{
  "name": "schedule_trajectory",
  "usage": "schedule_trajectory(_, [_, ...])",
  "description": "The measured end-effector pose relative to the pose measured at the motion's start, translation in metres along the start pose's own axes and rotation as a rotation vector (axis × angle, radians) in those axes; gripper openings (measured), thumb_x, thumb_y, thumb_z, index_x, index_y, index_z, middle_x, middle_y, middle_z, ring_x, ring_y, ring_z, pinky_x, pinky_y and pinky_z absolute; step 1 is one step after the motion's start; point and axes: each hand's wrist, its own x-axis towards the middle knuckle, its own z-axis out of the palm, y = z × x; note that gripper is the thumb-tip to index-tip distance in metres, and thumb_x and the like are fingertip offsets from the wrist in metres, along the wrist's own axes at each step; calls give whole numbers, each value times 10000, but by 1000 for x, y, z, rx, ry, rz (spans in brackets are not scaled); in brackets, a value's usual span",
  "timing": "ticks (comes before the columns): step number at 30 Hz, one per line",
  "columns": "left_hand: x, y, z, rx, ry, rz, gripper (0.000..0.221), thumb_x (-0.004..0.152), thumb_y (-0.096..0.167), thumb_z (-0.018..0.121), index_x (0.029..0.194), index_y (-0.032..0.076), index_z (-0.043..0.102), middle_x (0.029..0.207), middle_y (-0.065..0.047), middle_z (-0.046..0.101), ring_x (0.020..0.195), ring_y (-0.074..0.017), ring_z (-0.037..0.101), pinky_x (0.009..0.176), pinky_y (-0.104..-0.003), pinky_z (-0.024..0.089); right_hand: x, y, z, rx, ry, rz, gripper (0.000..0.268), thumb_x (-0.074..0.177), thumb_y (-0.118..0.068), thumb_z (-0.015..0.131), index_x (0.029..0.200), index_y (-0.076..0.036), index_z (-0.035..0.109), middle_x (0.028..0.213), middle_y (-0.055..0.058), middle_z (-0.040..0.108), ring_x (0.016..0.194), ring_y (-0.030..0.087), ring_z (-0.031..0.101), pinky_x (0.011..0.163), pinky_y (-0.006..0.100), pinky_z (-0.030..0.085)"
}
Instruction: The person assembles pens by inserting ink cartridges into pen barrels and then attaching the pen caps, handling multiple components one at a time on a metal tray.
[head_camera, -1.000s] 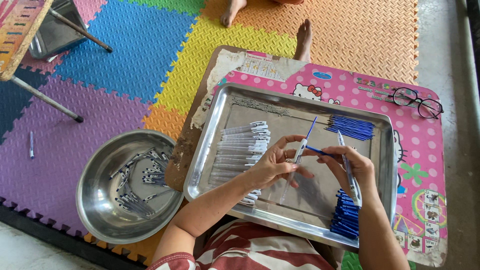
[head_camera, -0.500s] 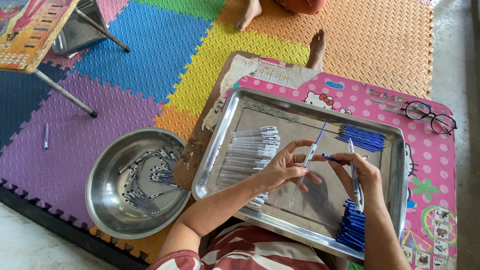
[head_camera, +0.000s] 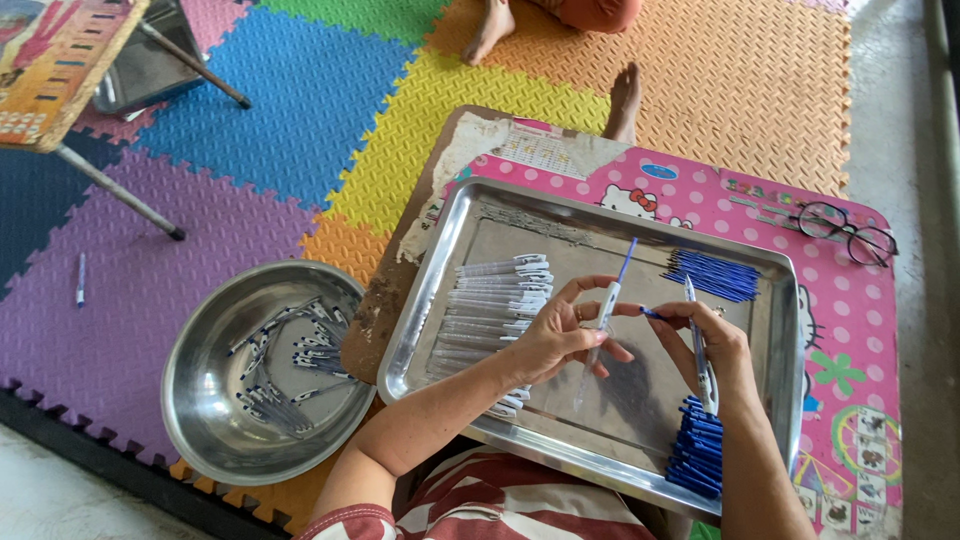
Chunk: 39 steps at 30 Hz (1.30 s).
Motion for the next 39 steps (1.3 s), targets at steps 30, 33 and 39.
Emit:
schedule_trajectory(30, [-11, 10, -12, 121, 113, -112, 753, 959, -59, 621, 1593, 177, 289, 1308, -295, 643, 913, -399, 798, 668, -406, 722, -143, 1, -88, -696, -178, 154, 141, 969, -71, 692, 1096, -132, 698, 918, 181, 651, 844, 464, 689, 769, 534, 564])
schedule_trajectory(33, [-12, 11, -13, 153, 110, -121, 752, 966, -63, 604, 1601, 172, 275, 1309, -292, 638, 918, -393, 797, 678, -404, 721, -146, 6, -84, -692, -217, 186, 82, 1053, -117, 605, 1092, -153, 667, 932, 163, 618, 830, 465, 665, 738, 538, 568])
schedule_trajectory(39, [-13, 12, -13, 162, 95, -146, 768, 957, -75, 604, 1600, 183, 274, 1313, -295, 633, 927, -401, 795, 687, -410, 720, -148, 11, -86, -633, -254, 178, 154, 1016, -69, 620, 1123, -164, 678, 951, 128, 630, 855, 429, 685, 734, 518, 566])
